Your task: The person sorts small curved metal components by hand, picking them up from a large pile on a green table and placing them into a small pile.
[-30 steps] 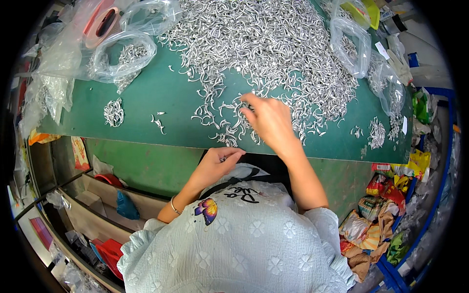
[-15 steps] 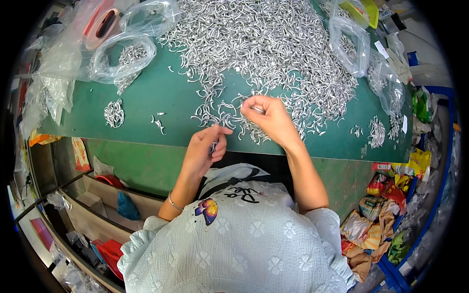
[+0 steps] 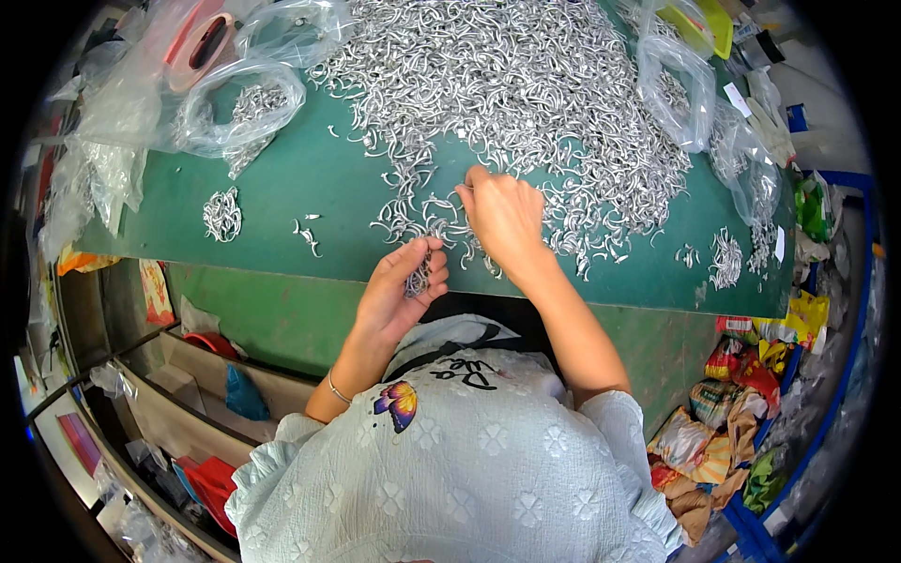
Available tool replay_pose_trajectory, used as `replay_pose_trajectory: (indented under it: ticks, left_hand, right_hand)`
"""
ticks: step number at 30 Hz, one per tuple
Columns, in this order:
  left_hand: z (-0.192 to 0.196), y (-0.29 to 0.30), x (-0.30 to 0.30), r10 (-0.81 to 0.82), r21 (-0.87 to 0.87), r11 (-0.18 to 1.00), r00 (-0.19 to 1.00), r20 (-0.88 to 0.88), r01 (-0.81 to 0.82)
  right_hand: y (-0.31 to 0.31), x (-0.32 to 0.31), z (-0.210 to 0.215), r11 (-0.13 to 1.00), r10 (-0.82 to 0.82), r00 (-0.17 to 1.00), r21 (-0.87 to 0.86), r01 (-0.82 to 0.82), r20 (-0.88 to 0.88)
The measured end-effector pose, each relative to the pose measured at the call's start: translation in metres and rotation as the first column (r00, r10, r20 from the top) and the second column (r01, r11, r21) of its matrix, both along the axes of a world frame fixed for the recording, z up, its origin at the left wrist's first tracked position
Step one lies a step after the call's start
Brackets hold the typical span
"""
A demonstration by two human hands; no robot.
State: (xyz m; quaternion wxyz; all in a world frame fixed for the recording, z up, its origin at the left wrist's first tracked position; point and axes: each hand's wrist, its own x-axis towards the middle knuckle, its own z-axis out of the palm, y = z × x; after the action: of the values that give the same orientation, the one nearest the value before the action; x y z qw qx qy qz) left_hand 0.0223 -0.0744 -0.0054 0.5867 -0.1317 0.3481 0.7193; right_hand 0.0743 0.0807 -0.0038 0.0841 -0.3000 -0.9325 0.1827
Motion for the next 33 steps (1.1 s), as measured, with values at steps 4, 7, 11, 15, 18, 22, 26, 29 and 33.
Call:
replay_pose_trajectory:
  ticks: [4, 7, 11, 15, 18, 22, 26, 29, 33]
  left_hand:
    - [-0.008, -0.006, -0.001, -0.036, 0.14, 0.99, 0.999, 0.04, 0.03]
    - [-0.011, -0.008, -0.002, -0.058, 0.187, 0.981, 0.996, 0.069, 0.045]
    - [-0.006, -0.004, 0.001, 0.003, 0.119, 0.993, 0.996, 0.091, -0.014]
    - [-0.004, -0.004, 0.002, 0.066, 0.087, 0.993, 0.984, 0.168, -0.082]
    - [-0.007, -0.008, 0.002, 0.041, 0.131, 0.989, 0.985, 0.169, -0.063]
    - [-0.009, -0.007, 0.004, 0.024, 0.107, 0.994, 0.993, 0.116, -0.037]
    - [-0.005, -0.005, 0.004, 0.015, 0.114, 0.993, 0.996, 0.093, -0.025]
    - [-0.009, -0.008, 0.003, -0.01, 0.177, 0.984, 0.994, 0.105, -0.009]
    - [-0.006, -0.007, 0.003, -0.006, 0.149, 0.989, 0.994, 0.113, -0.011]
  right_hand:
    - [0.006, 0.004, 0.008, 0.997, 0.018, 0.999, -0.072, -0.015, 0.039]
    - [0.005, 0.006, 0.014, 0.994, 0.041, 0.999, -0.099, -0.039, 0.017]
    - [0.006, 0.008, 0.016, 0.996, 0.065, 0.993, -0.065, -0.059, 0.098]
    - [0.008, 0.011, 0.015, 0.996, 0.084, 0.989, 0.002, -0.085, 0.125]
    - [0.009, 0.013, 0.01, 0.997, 0.069, 0.994, 0.017, -0.07, 0.085]
    - [0.012, 0.017, 0.013, 0.999, -0.008, 1.0, -0.051, 0.008, 0.004]
    - [0.016, 0.022, 0.022, 0.994, -0.065, 0.997, -0.089, 0.069, 0.049]
    - [0.017, 0.02, 0.028, 0.99, -0.133, 0.991, -0.045, 0.135, 0.031]
    - [0.019, 0.022, 0.031, 0.986, -0.135, 0.989, -0.091, 0.141, 0.068]
